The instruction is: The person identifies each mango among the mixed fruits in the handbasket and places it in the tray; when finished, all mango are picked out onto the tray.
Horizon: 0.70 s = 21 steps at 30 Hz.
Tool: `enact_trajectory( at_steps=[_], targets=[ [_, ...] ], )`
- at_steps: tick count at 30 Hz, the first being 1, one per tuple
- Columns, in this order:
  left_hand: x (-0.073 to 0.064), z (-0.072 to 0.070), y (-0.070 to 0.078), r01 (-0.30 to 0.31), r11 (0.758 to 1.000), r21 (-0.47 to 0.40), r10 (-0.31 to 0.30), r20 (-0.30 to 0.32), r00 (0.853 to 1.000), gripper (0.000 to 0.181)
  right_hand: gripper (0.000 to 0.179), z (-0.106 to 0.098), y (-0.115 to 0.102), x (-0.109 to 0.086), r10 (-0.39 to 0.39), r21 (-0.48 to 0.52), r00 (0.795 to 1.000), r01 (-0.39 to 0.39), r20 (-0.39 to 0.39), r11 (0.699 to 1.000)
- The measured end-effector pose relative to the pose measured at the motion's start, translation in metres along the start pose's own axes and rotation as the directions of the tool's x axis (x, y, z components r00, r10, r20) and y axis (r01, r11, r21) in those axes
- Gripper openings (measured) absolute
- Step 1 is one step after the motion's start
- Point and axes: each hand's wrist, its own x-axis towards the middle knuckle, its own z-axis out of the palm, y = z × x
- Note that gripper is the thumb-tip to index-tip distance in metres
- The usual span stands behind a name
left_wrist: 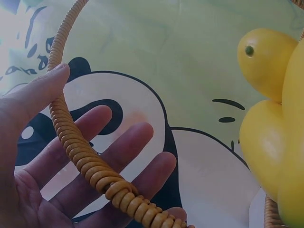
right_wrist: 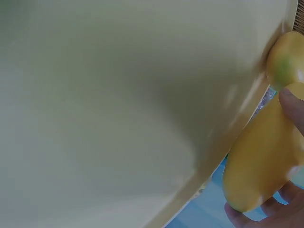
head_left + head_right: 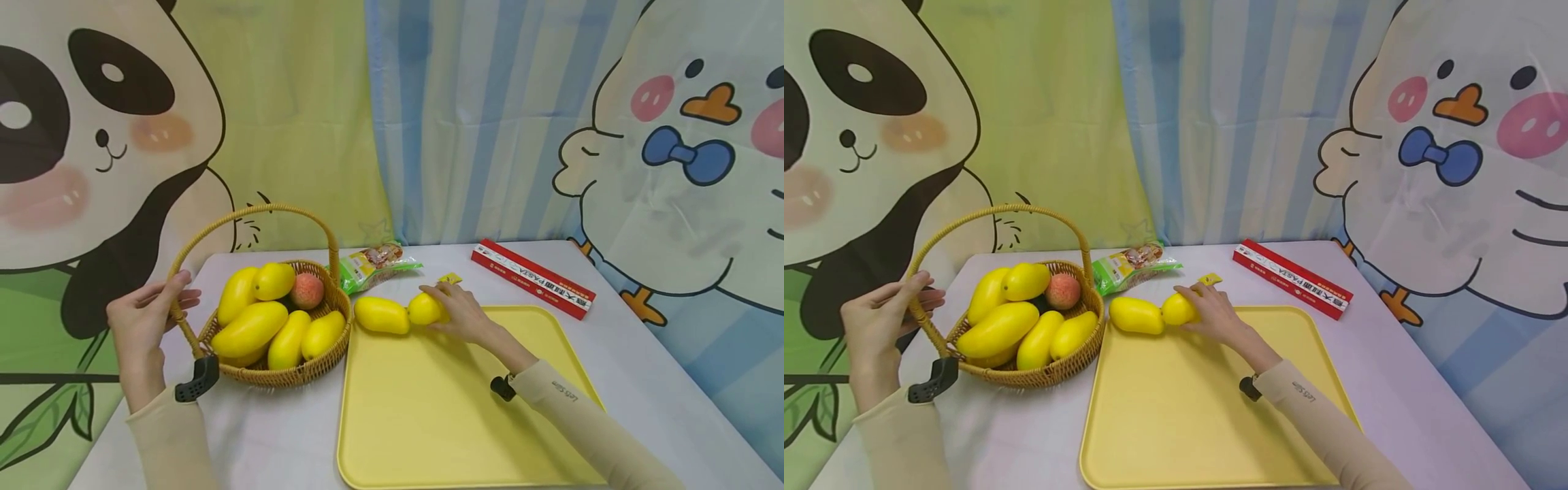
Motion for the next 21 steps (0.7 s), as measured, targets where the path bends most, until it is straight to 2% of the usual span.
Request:
enact_trajectory(
  at_steps=[6,13,21],
  targets=[
    [0.0,0.0,-0.0004,-0.001,1.0,0.01,0.001,-0.004,1.0,0.018,0.074,0.0027,0.0002,-0.0005,0.009,0.004,1.0,-0.009,-0.007,1.0],
    [-0.0003,0.0002,-0.0007,-0.009,1.0,-0.006,0.009,0.004,1.0,0.017,0.075,0.0041,0.0001,-0.0022,0.042,0.025,0.998,-0.043,0.048,0.999],
    [-0.0003,0.0007,-0.0007,-0.015,1.0,-0.008,0.015,0.005,1.0,0.016,0.075,0.0064,0.0008,-0.0022,0.036,0.014,0.998,-0.037,0.057,0.999]
  ],
)
